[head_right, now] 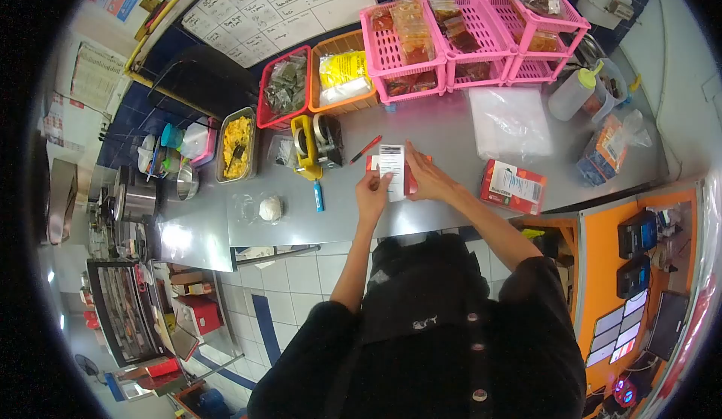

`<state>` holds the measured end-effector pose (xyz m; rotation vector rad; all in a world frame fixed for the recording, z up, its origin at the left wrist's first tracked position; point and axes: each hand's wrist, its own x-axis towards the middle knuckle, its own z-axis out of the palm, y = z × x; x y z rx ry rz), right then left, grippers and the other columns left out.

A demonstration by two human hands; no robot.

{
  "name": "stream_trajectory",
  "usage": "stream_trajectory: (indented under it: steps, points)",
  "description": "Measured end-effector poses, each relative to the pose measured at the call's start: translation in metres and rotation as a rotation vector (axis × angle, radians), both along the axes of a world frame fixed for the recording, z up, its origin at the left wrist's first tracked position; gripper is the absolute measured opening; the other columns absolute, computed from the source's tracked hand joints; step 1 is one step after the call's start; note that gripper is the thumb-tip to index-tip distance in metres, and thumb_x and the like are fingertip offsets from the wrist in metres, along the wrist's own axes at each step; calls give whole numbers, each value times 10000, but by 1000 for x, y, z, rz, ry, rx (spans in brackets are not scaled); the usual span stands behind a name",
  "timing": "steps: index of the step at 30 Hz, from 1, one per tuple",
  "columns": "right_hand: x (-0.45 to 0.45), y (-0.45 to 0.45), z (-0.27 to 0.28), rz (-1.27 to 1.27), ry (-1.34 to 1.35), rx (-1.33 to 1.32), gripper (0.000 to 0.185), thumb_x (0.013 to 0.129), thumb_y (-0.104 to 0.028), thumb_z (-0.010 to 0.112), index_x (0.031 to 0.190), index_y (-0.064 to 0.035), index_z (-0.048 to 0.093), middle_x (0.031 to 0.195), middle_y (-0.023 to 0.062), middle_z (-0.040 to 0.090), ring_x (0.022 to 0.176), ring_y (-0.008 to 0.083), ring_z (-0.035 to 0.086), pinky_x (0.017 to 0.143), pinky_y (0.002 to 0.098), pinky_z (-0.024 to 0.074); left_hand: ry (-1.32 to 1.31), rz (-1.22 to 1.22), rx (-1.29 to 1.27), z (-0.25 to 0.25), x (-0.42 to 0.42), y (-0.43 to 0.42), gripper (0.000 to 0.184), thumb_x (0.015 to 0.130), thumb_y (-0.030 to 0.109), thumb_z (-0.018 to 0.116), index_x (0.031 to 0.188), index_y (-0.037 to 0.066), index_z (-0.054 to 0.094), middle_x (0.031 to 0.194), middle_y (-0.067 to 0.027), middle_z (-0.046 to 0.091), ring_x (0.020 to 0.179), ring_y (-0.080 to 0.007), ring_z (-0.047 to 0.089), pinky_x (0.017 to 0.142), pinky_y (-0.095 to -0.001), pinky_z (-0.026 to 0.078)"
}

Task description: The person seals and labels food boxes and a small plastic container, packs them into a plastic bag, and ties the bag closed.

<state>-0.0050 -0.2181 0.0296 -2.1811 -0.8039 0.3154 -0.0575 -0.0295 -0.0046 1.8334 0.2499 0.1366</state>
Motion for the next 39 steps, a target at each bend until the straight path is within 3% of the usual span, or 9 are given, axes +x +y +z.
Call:
stream_trajectory:
  steps: [6, 14, 17, 21, 23, 27, 30, 32, 39]
  points:
    - [-7, -1, 2, -90, 25, 18, 1253, 607, -198, 877, 1558, -114, 66, 1588, 300, 22, 1450, 453, 212, 1170, 523, 273, 106, 60, 281, -10, 15, -5, 323, 760, 230, 810, 938, 18, 645, 683, -111, 660, 629, -262, 646, 622, -385, 497]
    - [-2, 0, -16, 22, -56, -95, 794, 608, -189, 848, 1322, -64, 526, 1592, 297, 21, 1454, 444, 207, 1158, 506, 299, 171, 51, 381, 6, 17, -14, 392, 744, 218, 810, 1032, 35, 617, 705, -125, 672, 676, -312, 670, 674, -423, 511]
    - [0, 0, -18, 47, -73, -108, 808, 605, -194, 842, 1333, -63, 519, 1589, 301, 41, 1455, 446, 202, 1165, 495, 291, 216, 49, 412, 21, 10, -11, 397, 755, 246, 820, 1029, 31, 629, 702, -111, 683, 713, -262, 697, 657, -376, 516]
    - [3, 0, -24, 90, -96, -131, 803, 609, -207, 838, 1332, -60, 520, 1589, 302, 59, 1455, 447, 201, 1172, 488, 275, 292, 50, 643, 40, -9, 28, 314, 845, 327, 713, 1040, 96, 629, 760, -128, 697, 770, -320, 706, 712, -433, 523]
    - [5, 0, -24, 70, -100, -144, 794, 618, -215, 839, 1332, -66, 522, 1590, 299, 66, 1458, 444, 195, 1181, 486, 252, 37, 107, 285, 42, -18, 81, 207, 859, 289, 691, 941, 99, 678, 780, -125, 701, 740, -314, 696, 691, -424, 527]
    - [2, 4, -3, 72, -11, -196, 795, 630, -231, 842, 1342, -91, 518, 1594, 292, 60, 1464, 442, 177, 1188, 488, 227, -115, 426, 345, -7, 32, 204, 163, 881, 229, 669, 911, 74, 712, 862, -138, 698, 680, -232, 662, 603, -351, 543]
    - [4, 3, -1, 86, 11, -212, 794, 679, -286, 837, 1372, -111, 489, 1604, 268, 69, 1473, 425, 171, 1194, 495, 184, 77, 489, 256, 24, 59, 229, 205, 877, 247, 706, 941, 53, 717, 880, -105, 694, 700, -196, 660, 624, -315, 576]
    - [6, 3, -7, 92, 26, -214, 807, 657, -269, 839, 1372, -129, 490, 1609, 249, 68, 1482, 413, 142, 1203, 496, 179, 468, 272, -175, 28, 74, 244, 256, 901, 280, 701, 983, 38, 706, 904, -44, 663, 681, -128, 618, 619, -284, 586]
    - [7, 5, -11, 87, 2, -273, 802, 665, -277, 833, 1369, -130, 477, 1610, 218, 123, 1482, 392, 164, 1202, 492, 194, 374, 176, -388, 21, 56, 255, 224, 883, 290, 731, 955, 78, 720, 919, -18, 678, 811, -118, 633, 702, -272, 563]
